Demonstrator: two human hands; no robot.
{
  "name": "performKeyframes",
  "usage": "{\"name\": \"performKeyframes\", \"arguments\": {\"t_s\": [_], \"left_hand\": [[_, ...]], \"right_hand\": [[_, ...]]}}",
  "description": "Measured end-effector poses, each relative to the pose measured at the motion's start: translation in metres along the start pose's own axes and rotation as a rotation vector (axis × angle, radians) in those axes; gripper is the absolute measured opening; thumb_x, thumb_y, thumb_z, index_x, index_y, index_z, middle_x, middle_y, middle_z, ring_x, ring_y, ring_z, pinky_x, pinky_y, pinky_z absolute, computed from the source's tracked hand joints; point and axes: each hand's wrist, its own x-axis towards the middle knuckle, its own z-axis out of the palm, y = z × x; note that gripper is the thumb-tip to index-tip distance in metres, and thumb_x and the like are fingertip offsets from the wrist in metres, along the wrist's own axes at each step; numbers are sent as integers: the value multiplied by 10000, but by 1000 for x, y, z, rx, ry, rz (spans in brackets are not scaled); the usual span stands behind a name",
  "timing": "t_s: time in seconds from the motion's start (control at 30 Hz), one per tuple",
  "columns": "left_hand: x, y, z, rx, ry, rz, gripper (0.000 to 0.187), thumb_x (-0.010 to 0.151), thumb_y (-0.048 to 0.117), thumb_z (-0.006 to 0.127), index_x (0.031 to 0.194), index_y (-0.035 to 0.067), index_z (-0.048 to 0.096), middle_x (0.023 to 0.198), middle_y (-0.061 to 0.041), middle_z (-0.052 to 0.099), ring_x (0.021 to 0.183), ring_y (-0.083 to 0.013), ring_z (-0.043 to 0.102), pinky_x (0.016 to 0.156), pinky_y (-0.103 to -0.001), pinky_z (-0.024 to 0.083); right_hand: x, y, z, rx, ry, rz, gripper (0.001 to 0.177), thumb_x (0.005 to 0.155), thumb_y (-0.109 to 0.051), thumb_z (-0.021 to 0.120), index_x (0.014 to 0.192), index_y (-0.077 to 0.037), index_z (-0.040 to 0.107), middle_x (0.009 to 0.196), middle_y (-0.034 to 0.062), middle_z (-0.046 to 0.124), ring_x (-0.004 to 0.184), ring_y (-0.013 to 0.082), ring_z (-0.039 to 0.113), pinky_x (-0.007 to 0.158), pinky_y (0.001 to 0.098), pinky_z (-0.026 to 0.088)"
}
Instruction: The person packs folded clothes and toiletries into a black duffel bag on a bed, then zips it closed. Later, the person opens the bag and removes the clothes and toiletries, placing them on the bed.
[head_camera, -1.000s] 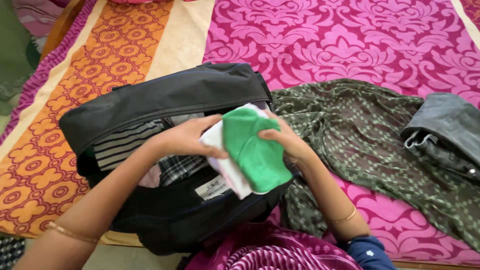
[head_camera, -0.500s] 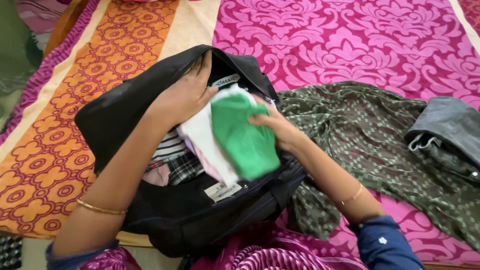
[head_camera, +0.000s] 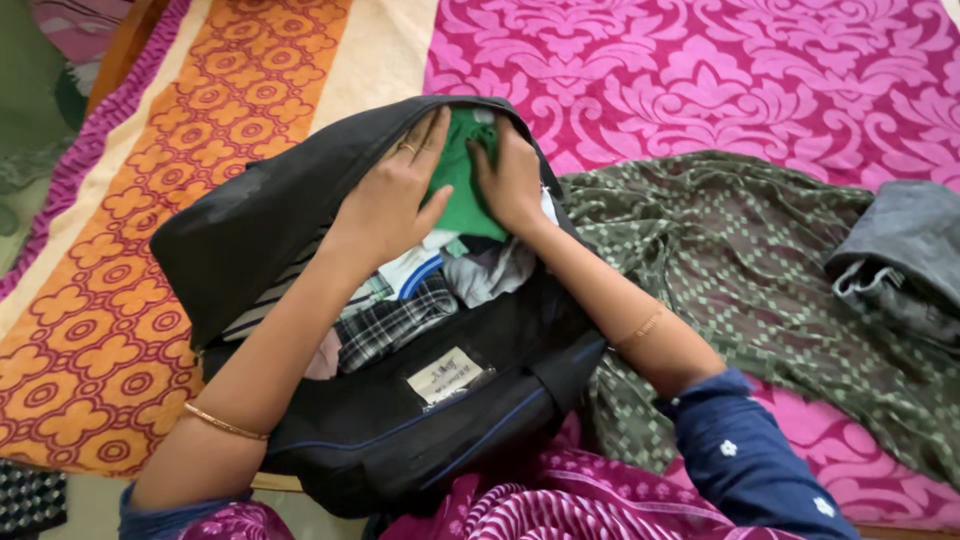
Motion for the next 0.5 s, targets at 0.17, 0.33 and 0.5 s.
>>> {"name": "performKeyframes", "arguments": {"t_s": [0.17,0.33,0.5], "left_hand": [[-12,-12,34,232,-169,-86,691,958,312,590,1544,6,390,1591,-180,421,1486,-383,366,1187,-513,309],[-10,-21,45,248,-170,-131,792,851,384,638,1505,0,410,1547,-203,437,1432,-411,366,1117,-528,320],[6,-34,47,282,-111,-210,607,937,337,622,1401,-36,502,1518,-217,516,1487,-399,429,1192,-470,382]], "right_hand": [[2,-23,-23,-154,-163,-65,480,964,-282,730,1226,64,522,1011,312,661,967,475,650,818,535,507],[-28,-45,-58,-344,-116,-404,430,931,-211,709,1289,-17,571,1114,175,696,1073,357,678,882,455,555],[-15,-44,-56,-270,-302,-652,514,933,-193,686,1412,-54,560,1325,128,656,1317,310,605,1078,444,487]]}}
